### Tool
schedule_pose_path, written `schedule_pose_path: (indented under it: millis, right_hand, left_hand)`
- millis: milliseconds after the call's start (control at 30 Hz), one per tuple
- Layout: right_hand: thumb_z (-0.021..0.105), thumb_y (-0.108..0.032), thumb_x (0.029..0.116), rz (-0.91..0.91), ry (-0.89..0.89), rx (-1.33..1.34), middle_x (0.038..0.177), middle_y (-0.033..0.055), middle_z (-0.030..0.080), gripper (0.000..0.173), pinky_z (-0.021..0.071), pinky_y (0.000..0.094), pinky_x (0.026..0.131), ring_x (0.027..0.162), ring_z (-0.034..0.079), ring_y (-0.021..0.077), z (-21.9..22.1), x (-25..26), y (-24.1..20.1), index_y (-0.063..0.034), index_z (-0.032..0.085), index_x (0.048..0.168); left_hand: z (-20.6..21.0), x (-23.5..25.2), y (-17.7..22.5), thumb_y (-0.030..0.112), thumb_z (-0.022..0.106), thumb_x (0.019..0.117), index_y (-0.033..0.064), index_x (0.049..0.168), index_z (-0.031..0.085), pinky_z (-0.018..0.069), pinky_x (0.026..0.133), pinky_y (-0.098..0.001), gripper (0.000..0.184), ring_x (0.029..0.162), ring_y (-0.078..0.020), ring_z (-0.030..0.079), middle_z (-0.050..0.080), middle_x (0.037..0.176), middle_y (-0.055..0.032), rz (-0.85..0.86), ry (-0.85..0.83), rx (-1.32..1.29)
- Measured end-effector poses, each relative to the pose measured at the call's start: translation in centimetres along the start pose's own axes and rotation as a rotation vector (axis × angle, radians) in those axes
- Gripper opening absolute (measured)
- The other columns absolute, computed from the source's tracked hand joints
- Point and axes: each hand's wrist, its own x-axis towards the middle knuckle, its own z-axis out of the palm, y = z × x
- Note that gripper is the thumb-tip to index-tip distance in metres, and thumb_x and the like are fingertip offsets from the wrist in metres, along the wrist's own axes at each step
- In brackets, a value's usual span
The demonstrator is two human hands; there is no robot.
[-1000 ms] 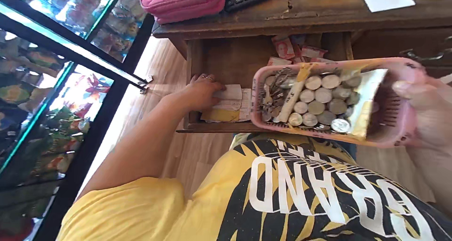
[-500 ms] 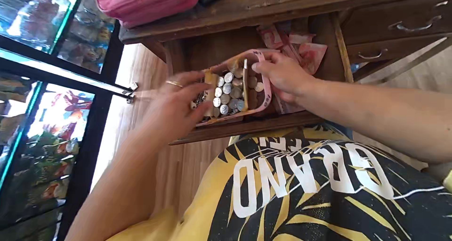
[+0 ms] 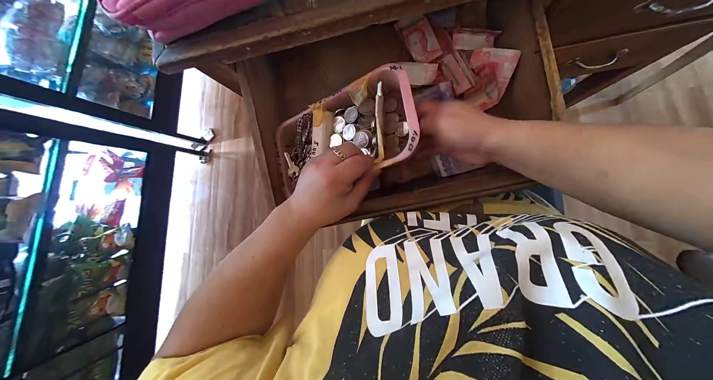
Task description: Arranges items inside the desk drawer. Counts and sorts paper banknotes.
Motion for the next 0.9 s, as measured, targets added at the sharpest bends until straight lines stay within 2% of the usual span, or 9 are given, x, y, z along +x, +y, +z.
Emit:
schedule_pose_path:
  millis: [67,133,200,300,400,567,667,767,900]
  right_hand:
    - [0.054,0.002,0.0976,-0.284,-0.172,-0.588,0.101,0.0158,0.071,0.020,0.0562,0.0516,0.086,0.097,0.070,0.0280,-0.7,-0.5,1.7,0.0000,0.070,0.111]
    - [0.058,0.001,0.0982,-0.458,-0.432,-0.915,0.104,0.0136,0.074,0.028,0.0541,0.0559,0.093,0.104,0.070,0.0318,-1.3,-0.5,1.9,-0.0102,0.078,0.114]
    - [0.059,0.004,0.0953,-0.464,-0.585,-1.131,0.113,0.0129,0.073,0.035,0.0494,0.0592,0.100,0.113,0.066,0.0349,-2.1,-0.2,1.4,-0.0140,0.077,0.118]
    - [0.054,0.001,0.0989,-0.346,-0.628,-1.407,0.143,0.0087,0.062,0.038,0.0258,0.0704,0.116,0.144,0.044,0.0392,-3.1,-1.1,0.2,-0.0152,0.072,0.128]
    - [0.052,0.003,0.0993,-0.322,-0.506,-1.494,0.147,0.0099,0.060,0.037,0.0152,0.0740,0.119,0.148,0.039,0.0416,-4.1,-2.4,0.2,-0.0099,0.072,0.128]
    - [0.057,-0.001,0.0981,-0.290,-0.336,-1.428,0.135,0.0123,0.067,0.027,0.0252,0.0722,0.116,0.138,0.051,0.0411,-6.7,-3.7,1.4,-0.0089,0.076,0.116]
    - [0.059,0.002,0.0957,-0.495,-0.220,-1.222,0.123,0.0090,0.073,0.027,0.0355,0.0644,0.114,0.127,0.062,0.0339,-7.5,-4.6,2.0,-0.0096,0.079,0.109]
    - [0.057,0.006,0.0942,-0.693,-0.042,-1.024,0.118,0.0078,0.075,0.030,0.0477,0.0523,0.109,0.118,0.068,0.0282,-8.1,-5.3,1.1,-0.0088,0.079,0.108]
    - [0.050,0.005,0.1010,-0.587,0.166,-0.989,0.129,0.0141,0.070,0.033,0.0510,0.0531,0.105,0.122,0.066,0.0326,-9.2,-5.0,-2.0,-0.0052,0.074,0.120]
  left_hand:
    - [0.2,0.0,-0.1,0.012,0.063,0.0941,0.0006,0.088,0.071,0.0555,0.073,-0.0307,0.015,0.081,-0.0200,0.067,0.068,0.087,-0.0129,0.012,-0.003,0.005]
    - [0.3,-0.1,-0.1,0.012,0.062,0.0933,0.0012,0.086,0.070,0.0556,0.073,-0.0302,0.015,0.081,-0.0192,0.067,0.068,0.086,-0.0118,0.016,-0.015,0.013]
    - [0.5,-0.1,-0.1,0.013,0.062,0.0925,0.0012,0.086,0.071,0.0560,0.073,-0.0311,0.016,0.081,-0.0195,0.068,0.069,0.086,-0.0119,0.014,-0.035,0.017]
    - [0.9,-0.1,-0.1,0.013,0.061,0.0918,0.0021,0.087,0.073,0.0571,0.072,-0.0326,0.017,0.081,-0.0201,0.069,0.070,0.087,-0.0115,0.021,-0.074,0.031]
    - [1.2,-0.1,-0.1,0.015,0.061,0.0928,0.0033,0.087,0.074,0.0581,0.073,-0.0354,0.018,0.083,-0.0211,0.070,0.072,0.089,-0.0111,0.019,-0.109,0.054]
    - [1.1,0.6,0.1,0.022,0.068,0.0906,0.0058,0.090,0.075,0.0585,0.072,-0.0443,0.018,0.083,-0.0243,0.071,0.072,0.090,-0.0102,-0.095,-0.272,-0.003]
    - [0.4,1.3,-0.1,0.028,0.072,0.0933,0.0060,0.098,0.078,0.0587,0.082,-0.0407,0.024,0.088,-0.0197,0.071,0.073,0.095,-0.0085,-0.238,-0.383,-0.107]
    - [-0.4,1.5,-0.4,0.024,0.070,0.0945,0.0078,0.098,0.078,0.0577,0.082,-0.0317,0.018,0.086,-0.0105,0.069,0.073,0.093,-0.0037,-0.275,-0.313,-0.136]
    - [-2.9,2.9,-0.5,0.020,0.065,0.0969,0.0053,0.096,0.075,0.0569,0.080,-0.0256,0.017,0.084,-0.0059,0.067,0.071,0.091,-0.0027,-0.201,-0.147,-0.081]
